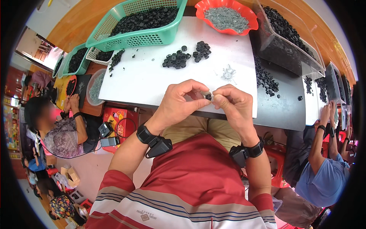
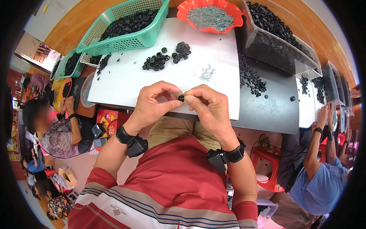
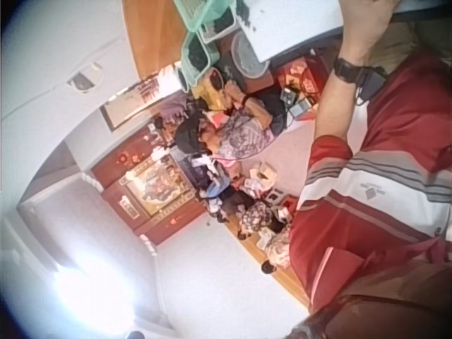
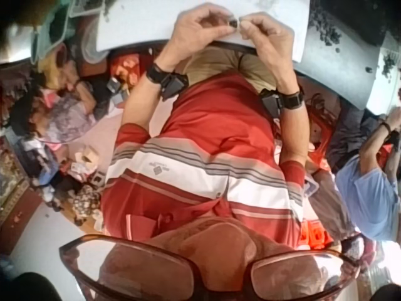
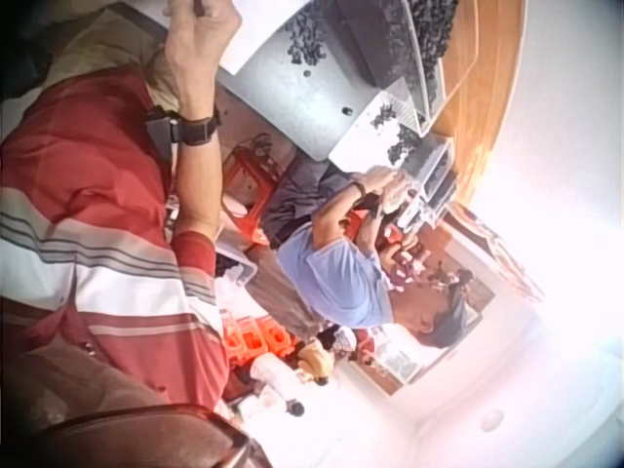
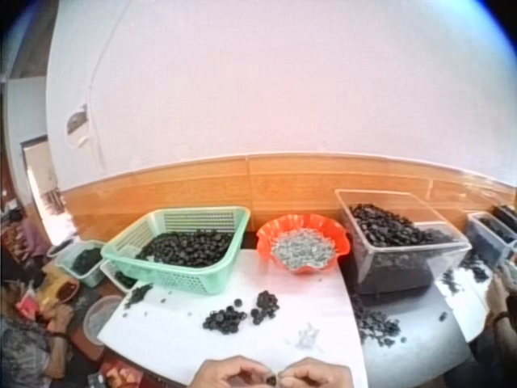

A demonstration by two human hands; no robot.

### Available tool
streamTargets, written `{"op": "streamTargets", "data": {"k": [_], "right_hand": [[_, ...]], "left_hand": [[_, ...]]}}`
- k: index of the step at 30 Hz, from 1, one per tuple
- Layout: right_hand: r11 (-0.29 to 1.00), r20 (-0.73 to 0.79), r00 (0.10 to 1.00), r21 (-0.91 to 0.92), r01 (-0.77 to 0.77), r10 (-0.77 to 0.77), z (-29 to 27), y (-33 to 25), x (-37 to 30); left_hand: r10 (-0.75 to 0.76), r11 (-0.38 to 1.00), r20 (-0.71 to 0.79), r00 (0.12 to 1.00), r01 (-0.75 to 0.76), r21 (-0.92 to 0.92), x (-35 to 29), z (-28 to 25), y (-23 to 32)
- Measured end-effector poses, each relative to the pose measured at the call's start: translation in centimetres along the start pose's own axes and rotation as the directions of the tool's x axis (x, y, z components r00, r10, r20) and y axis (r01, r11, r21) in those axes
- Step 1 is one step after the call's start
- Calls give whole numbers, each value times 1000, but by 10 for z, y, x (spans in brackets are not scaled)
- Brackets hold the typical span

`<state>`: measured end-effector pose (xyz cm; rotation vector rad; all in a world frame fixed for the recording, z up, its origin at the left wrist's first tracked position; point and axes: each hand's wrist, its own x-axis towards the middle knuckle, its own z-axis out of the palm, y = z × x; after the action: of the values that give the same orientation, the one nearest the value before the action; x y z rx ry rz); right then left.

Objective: Assembling small black plastic components with smaller grey parts by hand.

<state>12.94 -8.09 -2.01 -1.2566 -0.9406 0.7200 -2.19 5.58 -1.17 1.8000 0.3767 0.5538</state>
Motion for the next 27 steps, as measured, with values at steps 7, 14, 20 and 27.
{"op": "streamTargets", "data": {"k": [7, 14, 20, 27], "right_hand": [[998, 35, 999, -64, 21, -19, 2, -2, 1], [991, 54, 999, -132, 17, -10, 1, -5, 3], [999, -9, 999, -5, 39, -39, 2, -3, -5], [973, -16, 982, -141, 184, -188, 7, 2, -6]], "left_hand": [[29, 999, -8, 1000, -29, 26, 1, 2, -1], [33, 997, -2, 999, -33, 75, 2, 2, 2], [6, 997, -28, 1000, -8, -82, 2, 1, -1], [-150, 939, 30, 988, 151, -307, 5, -5, 3]]}}
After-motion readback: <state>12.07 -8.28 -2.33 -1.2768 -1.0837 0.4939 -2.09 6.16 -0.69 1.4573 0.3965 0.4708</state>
